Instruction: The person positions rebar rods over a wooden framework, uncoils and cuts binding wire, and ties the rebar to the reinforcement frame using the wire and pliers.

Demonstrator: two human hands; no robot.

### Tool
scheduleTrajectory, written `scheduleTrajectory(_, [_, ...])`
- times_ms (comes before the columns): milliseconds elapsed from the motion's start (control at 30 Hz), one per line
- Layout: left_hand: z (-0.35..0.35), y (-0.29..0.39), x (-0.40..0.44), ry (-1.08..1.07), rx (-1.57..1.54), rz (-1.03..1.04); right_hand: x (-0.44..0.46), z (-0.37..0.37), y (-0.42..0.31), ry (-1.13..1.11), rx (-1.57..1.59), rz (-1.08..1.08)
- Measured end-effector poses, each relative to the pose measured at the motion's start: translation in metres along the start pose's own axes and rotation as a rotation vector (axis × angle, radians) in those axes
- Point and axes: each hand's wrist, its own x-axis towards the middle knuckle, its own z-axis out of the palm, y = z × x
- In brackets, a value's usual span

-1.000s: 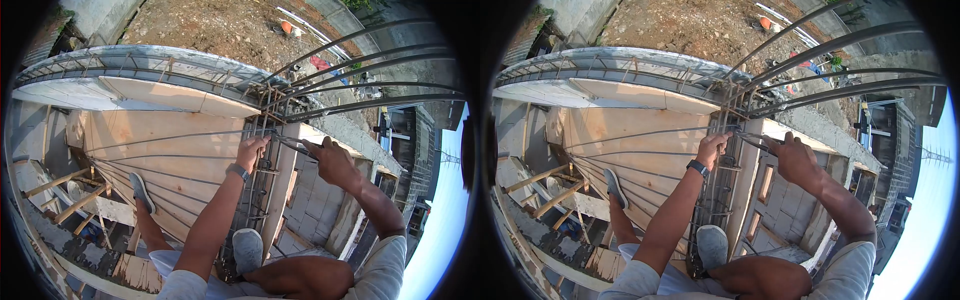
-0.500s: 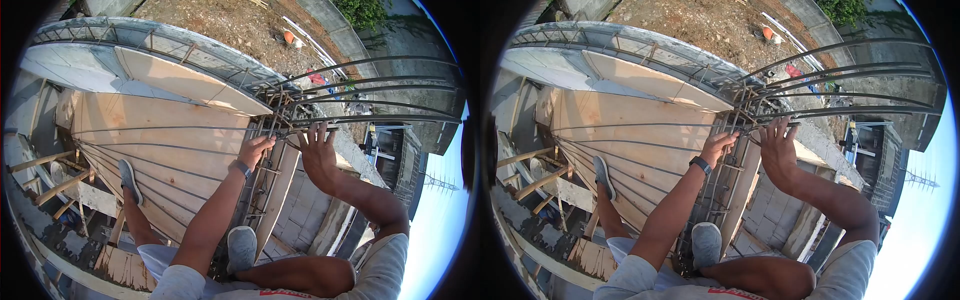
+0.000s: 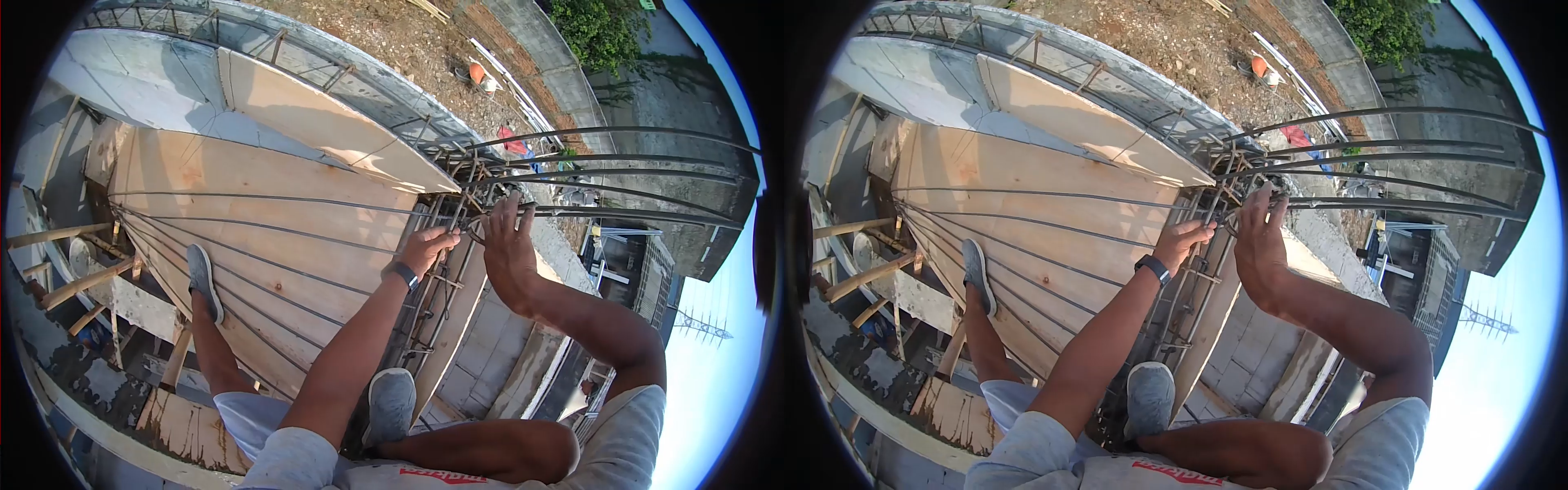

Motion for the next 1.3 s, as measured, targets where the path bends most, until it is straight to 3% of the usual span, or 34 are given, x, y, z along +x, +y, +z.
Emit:
scheduleTrajectory(133, [-0.001, -0.001, 0.001, -0.004, 0.023, 0.007, 0.004, 0.007, -0.003, 0.110, -0.062, 0.005])
scheduleTrajectory(433, [0.000, 0.006, -0.005, -0.032, 0.032, 0.043, 0.014, -0.003, -0.023, -0.028, -0.248, 0.025])
scheduleTrajectory(533, [-0.002, 0.007, -0.005, -0.035, 0.074, 0.069, 0.022, -0.012, -0.019, -0.207, -0.423, -0.323])
scheduleTrajectory(733, [-0.008, -0.007, 0.003, -0.047, 0.108, 0.062, 0.025, -0.021, -0.021, -0.189, -0.304, -0.148])
scheduleTrajectory(833, [-0.010, -0.007, 0.005, -0.041, 0.043, 0.013, 0.044, -0.019, -0.016, -0.403, 0.087, -0.144])
scheduleTrajectory(933, [-0.014, -0.008, 0.003, -0.058, -0.064, -0.050, 0.052, -0.020, 0.008, -0.393, 0.238, -0.534])
scheduleTrajectory(967, [-0.015, -0.008, 0.006, -0.068, -0.098, -0.065, 0.066, 0.015, 0.003, -0.293, 0.222, -0.657])
scheduleTrajectory(1067, [-0.015, -0.008, 0.005, -0.054, -0.154, -0.078, 0.083, 0.035, -0.005, -0.543, 0.264, -0.796])
scheduleTrajectory(1133, [-0.011, -0.008, 0.005, -0.019, -0.165, -0.061, 0.049, 0.014, -0.003, -0.699, 1.280, -0.097])
scheduleTrajectory(1200, [-0.007, -0.006, 0.004, 0.037, -0.159, -0.030, 0.034, 0.017, -0.016, -0.744, 2.032, 0.359])
scheduleTrajectory(1300, [-0.007, -0.012, 0.008, 0.058, -0.153, -0.025, 0.022, 0.036, -0.052, -0.632, 2.787, 0.406])
